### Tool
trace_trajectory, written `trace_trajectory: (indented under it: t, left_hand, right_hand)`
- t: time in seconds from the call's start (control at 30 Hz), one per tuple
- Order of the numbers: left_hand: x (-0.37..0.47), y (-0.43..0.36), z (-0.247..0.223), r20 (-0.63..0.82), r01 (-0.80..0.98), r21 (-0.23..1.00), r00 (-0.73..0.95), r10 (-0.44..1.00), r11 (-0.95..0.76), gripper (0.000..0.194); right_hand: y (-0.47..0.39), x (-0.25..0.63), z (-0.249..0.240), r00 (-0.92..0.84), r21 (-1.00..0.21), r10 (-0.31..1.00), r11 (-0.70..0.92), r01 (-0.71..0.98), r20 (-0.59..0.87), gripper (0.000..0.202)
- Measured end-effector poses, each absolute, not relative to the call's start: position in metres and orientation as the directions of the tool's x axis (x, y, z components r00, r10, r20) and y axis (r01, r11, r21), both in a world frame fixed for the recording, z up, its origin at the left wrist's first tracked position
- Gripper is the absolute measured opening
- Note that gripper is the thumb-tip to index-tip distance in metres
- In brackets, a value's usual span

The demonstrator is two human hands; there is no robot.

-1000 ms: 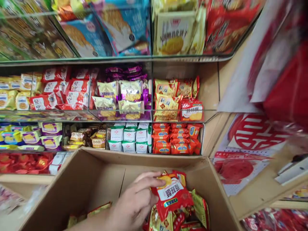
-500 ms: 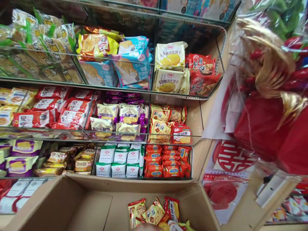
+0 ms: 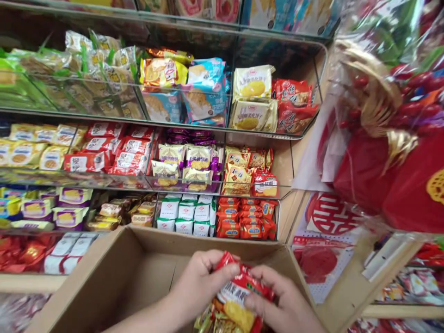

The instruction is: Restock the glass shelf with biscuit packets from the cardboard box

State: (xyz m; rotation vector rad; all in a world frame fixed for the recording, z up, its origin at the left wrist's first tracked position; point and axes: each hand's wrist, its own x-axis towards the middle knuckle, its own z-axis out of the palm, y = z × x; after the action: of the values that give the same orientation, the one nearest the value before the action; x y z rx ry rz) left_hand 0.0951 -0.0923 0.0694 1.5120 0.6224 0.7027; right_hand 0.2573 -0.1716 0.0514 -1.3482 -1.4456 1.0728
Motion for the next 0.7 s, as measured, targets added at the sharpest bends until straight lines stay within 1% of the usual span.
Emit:
trace_trajectory:
  t: [0.07,0.13,0.23,0.3,0.37,0.4,0.43,0.47,0.5,0.53,0.57,0.6,0.63,0.7]
  left_hand:
    - [0.099,-0.095,0.072,-0.001,-0.127,0.987,0.624,0.782,0.102,0.031]
    - [0.1,-0.096,0.072,-0.051,-0.193,0.958,0.62,0.783,0.214,0.033]
    - [0.098,-0.097,0.07,-0.047,-0.252,0.935,0.609,0.792,0.249,0.035]
    - [0.095,-0.095,0.068,0.005,-0.279,0.942,0.573,0.82,0.189,0.037]
    - [0.091,-0.092,0.066,0.063,-0.271,0.958,0.528,0.847,0.098,0.041]
    - [0.09,-0.09,0.064,0.086,-0.255,0.965,0.51,0.856,0.055,0.044]
    - [0.089,-0.088,0.062,0.103,-0.236,0.971,0.504,0.858,0.022,0.046]
    - [0.088,-0.087,0.059,0.119,-0.221,0.975,0.51,0.852,-0.004,0.046]
    - [0.087,-0.086,0.055,0.14,-0.216,0.976,0.525,0.84,-0.027,0.044]
    - [0.087,-0.085,0.051,0.164,-0.219,0.975,0.547,0.821,-0.05,0.042]
    - [0.087,-0.084,0.046,0.187,-0.222,0.973,0.579,0.794,-0.067,0.039]
    - [0.087,-0.084,0.041,0.203,-0.222,0.972,0.612,0.765,-0.08,0.037]
    - [0.087,-0.084,0.036,0.213,-0.221,0.971,0.636,0.742,-0.089,0.035]
    - [0.088,-0.083,0.025,0.207,-0.208,0.974,0.664,0.719,-0.088,0.034]
  right_hand:
    - [-0.167,0.254,0.057,-0.016,-0.982,0.999,0.05,0.182,0.048,0.025]
    - [-0.164,0.25,0.059,0.013,-0.991,0.999,0.05,0.124,0.052,0.027]
    - [-0.163,0.247,0.06,0.037,-0.996,0.998,0.048,0.071,0.051,0.029]
    - [-0.163,0.254,0.069,0.091,-0.984,0.99,0.091,0.15,0.106,0.03]
    - [-0.16,0.268,0.09,0.232,-0.923,0.935,0.179,0.339,0.267,0.033]
    - [-0.157,0.277,0.104,0.322,-0.859,0.864,0.21,0.467,0.386,0.034]
    - [-0.151,0.287,0.121,0.39,-0.768,0.761,0.213,0.604,0.518,0.034]
    - [-0.143,0.297,0.138,0.41,-0.653,0.648,0.182,0.735,0.642,0.033]
    - [-0.133,0.307,0.154,0.38,-0.522,0.554,0.12,0.844,0.741,0.031]
    - [-0.12,0.315,0.17,0.314,-0.385,0.506,0.04,0.922,0.804,0.029]
    - [-0.106,0.322,0.183,0.242,-0.257,0.516,-0.044,0.966,0.822,0.027]
    - [-0.09,0.327,0.194,0.194,-0.153,0.566,-0.121,0.981,0.801,0.026]
    - [-0.075,0.331,0.202,0.186,-0.084,0.628,-0.188,0.979,0.756,0.025]
    - [-0.044,0.336,0.211,0.226,-0.028,0.712,-0.279,0.96,0.664,0.023]
